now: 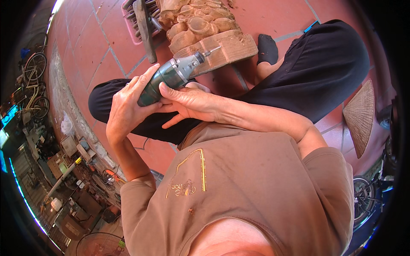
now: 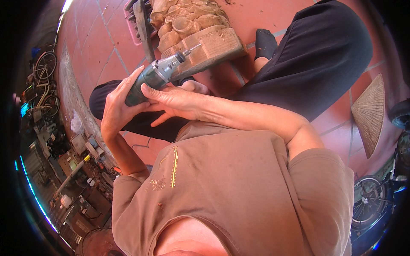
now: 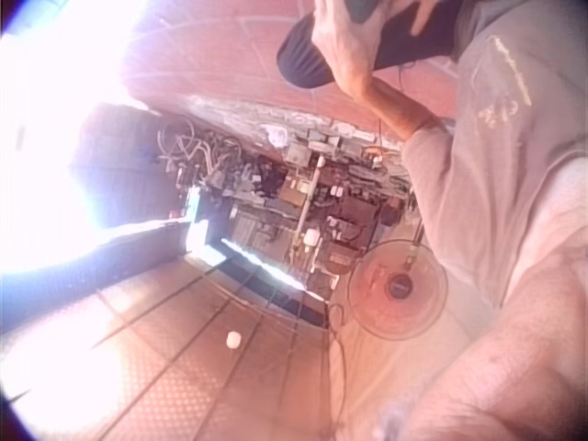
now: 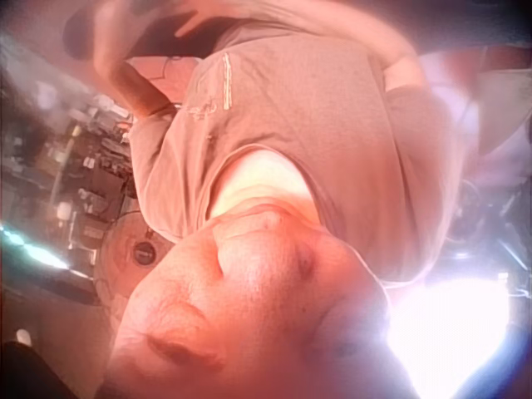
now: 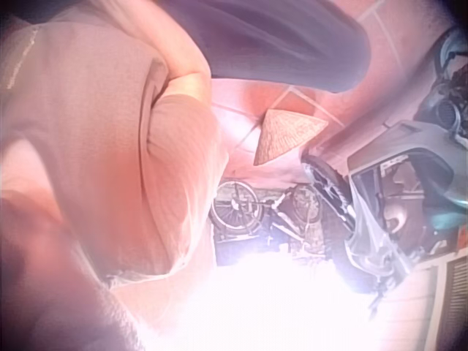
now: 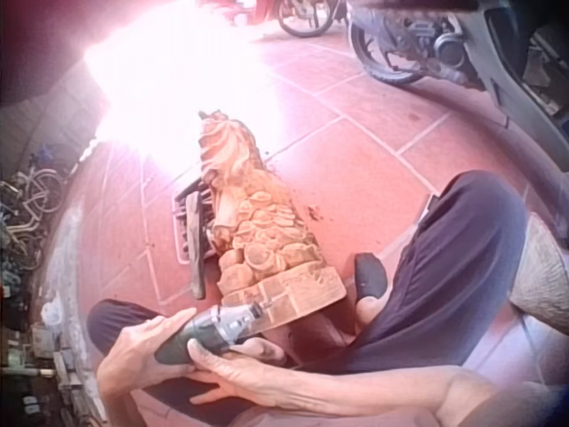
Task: The person uses a handheld rotary tool to carve details into a wooden block. They hold the tool with both hands and guide it along the surface of the wood, creating grooves and patterns.
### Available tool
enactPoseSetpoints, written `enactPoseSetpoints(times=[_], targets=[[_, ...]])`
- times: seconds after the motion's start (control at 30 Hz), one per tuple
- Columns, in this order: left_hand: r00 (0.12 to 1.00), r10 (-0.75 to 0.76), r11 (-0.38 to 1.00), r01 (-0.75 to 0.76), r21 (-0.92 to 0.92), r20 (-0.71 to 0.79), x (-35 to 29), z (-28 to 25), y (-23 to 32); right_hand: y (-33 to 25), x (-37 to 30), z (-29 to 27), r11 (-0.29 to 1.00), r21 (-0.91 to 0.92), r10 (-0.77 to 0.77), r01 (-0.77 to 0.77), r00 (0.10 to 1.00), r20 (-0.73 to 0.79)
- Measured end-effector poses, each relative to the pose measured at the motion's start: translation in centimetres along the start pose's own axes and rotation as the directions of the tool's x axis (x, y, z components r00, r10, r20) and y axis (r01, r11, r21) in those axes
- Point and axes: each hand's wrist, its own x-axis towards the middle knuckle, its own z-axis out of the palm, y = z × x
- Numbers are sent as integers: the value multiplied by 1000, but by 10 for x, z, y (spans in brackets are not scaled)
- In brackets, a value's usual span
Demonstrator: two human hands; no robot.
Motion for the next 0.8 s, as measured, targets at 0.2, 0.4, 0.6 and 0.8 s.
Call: enactPoseSetpoints(times=[0.2,0.4,0.6,0.8], targets=[[1000,7,1000,-7,1,5,-5,0,0,4,-2,0,1000,-14,8,-7,999,33],[1000,22,1000,-22,-6,16,-8,-1,3,12,-3,-1,1000,-9,21,-21,999,49],[999,27,1000,-27,-4,25,-12,-1,1,13,-6,4,999,-22,36,-35,998,58],[998,9,1000,-9,5,54,-11,-2,4,13,-9,3,998,-41,43,-40,995,89]])
